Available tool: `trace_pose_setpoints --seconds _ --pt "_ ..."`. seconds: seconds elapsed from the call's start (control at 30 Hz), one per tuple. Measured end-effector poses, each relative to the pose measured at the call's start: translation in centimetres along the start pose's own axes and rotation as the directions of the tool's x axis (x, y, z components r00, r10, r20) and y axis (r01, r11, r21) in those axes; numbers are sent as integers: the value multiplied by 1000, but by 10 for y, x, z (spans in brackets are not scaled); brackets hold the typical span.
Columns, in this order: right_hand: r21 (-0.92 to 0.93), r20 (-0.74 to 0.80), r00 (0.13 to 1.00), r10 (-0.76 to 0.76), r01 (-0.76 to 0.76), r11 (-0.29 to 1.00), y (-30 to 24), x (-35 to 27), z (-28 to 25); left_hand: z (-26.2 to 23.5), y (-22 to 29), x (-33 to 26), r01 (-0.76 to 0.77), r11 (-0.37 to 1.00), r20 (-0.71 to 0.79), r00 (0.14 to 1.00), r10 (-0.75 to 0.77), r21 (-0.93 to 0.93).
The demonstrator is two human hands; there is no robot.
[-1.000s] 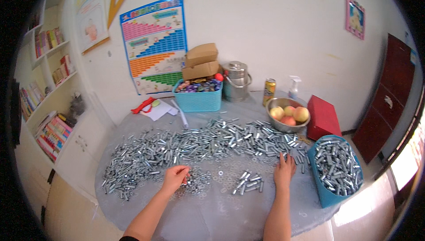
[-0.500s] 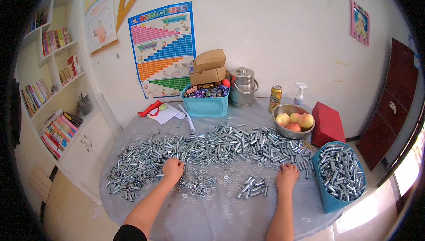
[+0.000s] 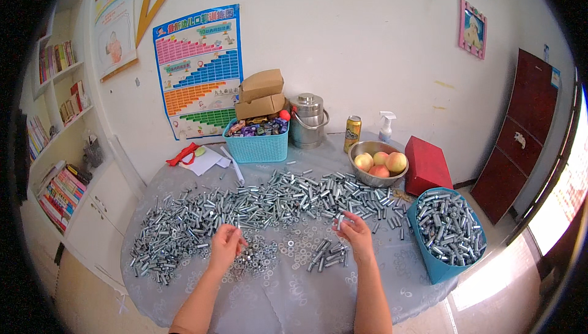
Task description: The person sits at a table covered with a large pile of metal bolts and washers. They repeatedly pick up a bolt and a washer, thread the washer onto the bolt, and place the assembled unit into a blue plastic bin. The person continues this repetitive assembly process throughout the video.
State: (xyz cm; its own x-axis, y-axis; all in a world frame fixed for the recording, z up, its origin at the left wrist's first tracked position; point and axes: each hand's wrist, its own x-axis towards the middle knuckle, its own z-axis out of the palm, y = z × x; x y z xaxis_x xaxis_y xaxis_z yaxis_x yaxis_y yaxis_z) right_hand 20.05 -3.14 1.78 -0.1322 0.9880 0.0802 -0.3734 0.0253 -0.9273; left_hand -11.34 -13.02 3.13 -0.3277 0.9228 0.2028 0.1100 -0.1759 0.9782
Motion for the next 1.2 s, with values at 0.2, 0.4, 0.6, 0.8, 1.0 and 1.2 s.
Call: trace_pose_setpoints --seconds 0.2,0.4,0.6,0.8,1.0,1.2 --pt "114 155 985 74 -92 989 5 -14 35 25 -8 -32 215 954 262 952 -157 -208" --pt "11 245 969 36 -40 999 28 -28 73 30 -20 -40 185 966 289 949 -128 -181" --pt "-42 274 960 52 -42 998 32 -41 92 28 -18 -44 174 974 263 956 -132 -144" --pt "-38 311 950 11 1 999 35 -40 92 27 -17 -44 182 978 276 950 -148 -103" --pt "-77 340 937 81 -58 995 38 -43 95 28 -24 -45 229 959 283 943 -175 -168" --pt "-138 406 907 108 -56 989 49 -52 102 34 -20 -48 276 922 295 936 -193 -272"
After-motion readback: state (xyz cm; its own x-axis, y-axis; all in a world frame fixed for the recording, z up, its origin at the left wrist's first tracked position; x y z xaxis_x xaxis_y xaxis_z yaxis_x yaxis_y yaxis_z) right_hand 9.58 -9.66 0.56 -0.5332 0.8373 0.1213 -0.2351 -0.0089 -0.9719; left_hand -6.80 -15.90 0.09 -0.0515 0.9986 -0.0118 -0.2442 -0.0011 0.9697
